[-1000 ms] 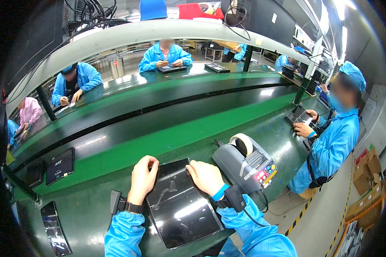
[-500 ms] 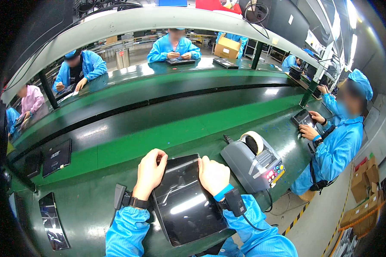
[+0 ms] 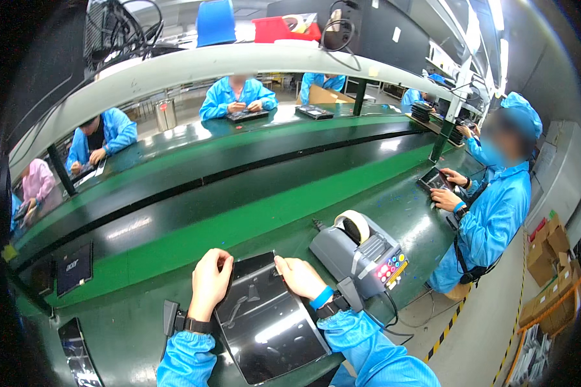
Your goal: The person cleans and inspects tablet screens on an electronics assembly line.
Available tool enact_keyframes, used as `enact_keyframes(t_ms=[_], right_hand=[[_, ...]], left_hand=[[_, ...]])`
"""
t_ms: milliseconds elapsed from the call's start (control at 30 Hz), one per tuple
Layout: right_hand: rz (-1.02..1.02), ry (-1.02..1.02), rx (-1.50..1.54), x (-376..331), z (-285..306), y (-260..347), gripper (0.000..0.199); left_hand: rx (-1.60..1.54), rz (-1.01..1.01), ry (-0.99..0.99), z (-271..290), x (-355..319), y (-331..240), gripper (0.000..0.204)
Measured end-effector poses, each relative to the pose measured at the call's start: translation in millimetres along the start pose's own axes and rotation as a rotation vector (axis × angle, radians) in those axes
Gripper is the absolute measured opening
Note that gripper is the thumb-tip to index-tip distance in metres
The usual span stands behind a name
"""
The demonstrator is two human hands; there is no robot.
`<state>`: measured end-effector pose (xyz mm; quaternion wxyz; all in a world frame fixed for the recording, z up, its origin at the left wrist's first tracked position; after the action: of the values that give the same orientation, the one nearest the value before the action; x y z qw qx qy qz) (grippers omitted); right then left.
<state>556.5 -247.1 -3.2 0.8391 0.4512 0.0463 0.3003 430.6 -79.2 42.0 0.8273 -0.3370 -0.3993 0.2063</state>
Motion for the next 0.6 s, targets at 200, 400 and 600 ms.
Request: enact_keyframes(t_ms=[200,400,600], right_hand=[[-0.302,0.204,0.318,-10,-21,-32,0.060],[-0.122,0.298,0.379,-15,-11,-7,0.045],[-0.297,0.182,0.890,-11,0,-3,0.030]], left_hand=[[0.017,0.062,0.009,-2,-4,2,0.013],[-0.090,0.007,-0.125,11,1,12,0.020],[-0.339,0.162,-0.173,67,13,11,0.017]])
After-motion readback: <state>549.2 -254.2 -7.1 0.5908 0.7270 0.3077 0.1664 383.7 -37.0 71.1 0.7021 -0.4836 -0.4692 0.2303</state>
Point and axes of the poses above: each hand's wrist, its own x-axis towards the middle knuckle, its own z-axis out of the back of the hand, y = z × x, the point moved 8 cm from there along x, towards the middle knuckle, and after that the axes turned 10 degrees about -y, right-handed, at the moved point
